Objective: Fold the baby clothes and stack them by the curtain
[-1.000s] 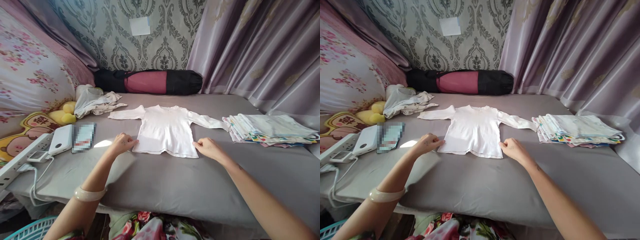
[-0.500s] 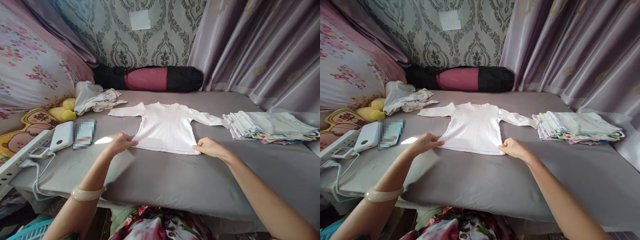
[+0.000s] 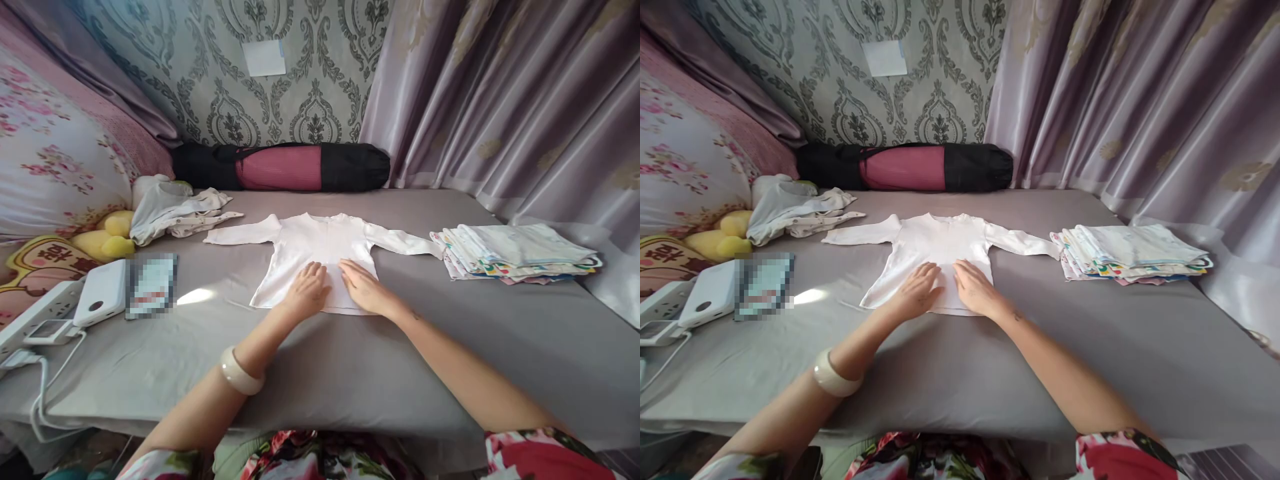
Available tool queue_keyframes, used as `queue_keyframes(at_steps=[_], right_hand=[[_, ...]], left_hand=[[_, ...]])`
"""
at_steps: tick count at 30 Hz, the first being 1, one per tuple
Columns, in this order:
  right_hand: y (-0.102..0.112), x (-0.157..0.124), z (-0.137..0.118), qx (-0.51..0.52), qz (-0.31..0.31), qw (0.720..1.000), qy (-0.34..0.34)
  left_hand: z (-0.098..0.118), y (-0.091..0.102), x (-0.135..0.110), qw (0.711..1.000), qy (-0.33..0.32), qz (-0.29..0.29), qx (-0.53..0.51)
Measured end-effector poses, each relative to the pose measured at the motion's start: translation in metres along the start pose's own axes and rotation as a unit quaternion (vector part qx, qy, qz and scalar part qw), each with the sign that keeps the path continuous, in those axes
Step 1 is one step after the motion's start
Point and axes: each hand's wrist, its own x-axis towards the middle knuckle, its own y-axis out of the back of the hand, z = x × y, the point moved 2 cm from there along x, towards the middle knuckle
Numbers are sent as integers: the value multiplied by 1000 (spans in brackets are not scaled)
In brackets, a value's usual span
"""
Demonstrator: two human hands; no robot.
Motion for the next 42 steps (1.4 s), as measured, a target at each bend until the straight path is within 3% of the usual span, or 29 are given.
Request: queue_keyframes(at_steps=[4, 8, 14, 18, 23, 27, 31, 36, 42], right_hand=[[-21, 12, 3, 32, -44, 998, -42], [-24, 24, 15, -16, -46, 997, -55], [-23, 64, 40, -118, 15, 985, -127], [-21, 80, 35, -151, 25, 970, -190], [-27, 85, 20, -124, -26, 981, -146], [-28, 96, 28, -127, -24, 982, -139], [-25, 119, 46, -133, -11, 978, -163], [-20, 148, 62, -140, 27, 969, -204], [-17, 158, 68, -142, 41, 961, -233]], left_hand=[[18, -29, 11, 1000, 18, 10, 3], [16, -37, 7, 1000, 17, 9, 22], [18, -38, 5, 999, 22, 10, 48], [20, -33, 6, 998, 25, 12, 61], [11, -21, 11, 996, 45, 58, 50], [2, -26, 13, 988, 94, 77, 94], [2, -34, 10, 986, 108, 61, 116], [6, -30, 7, 980, 137, 72, 124], [6, -25, 8, 982, 146, 70, 96]])
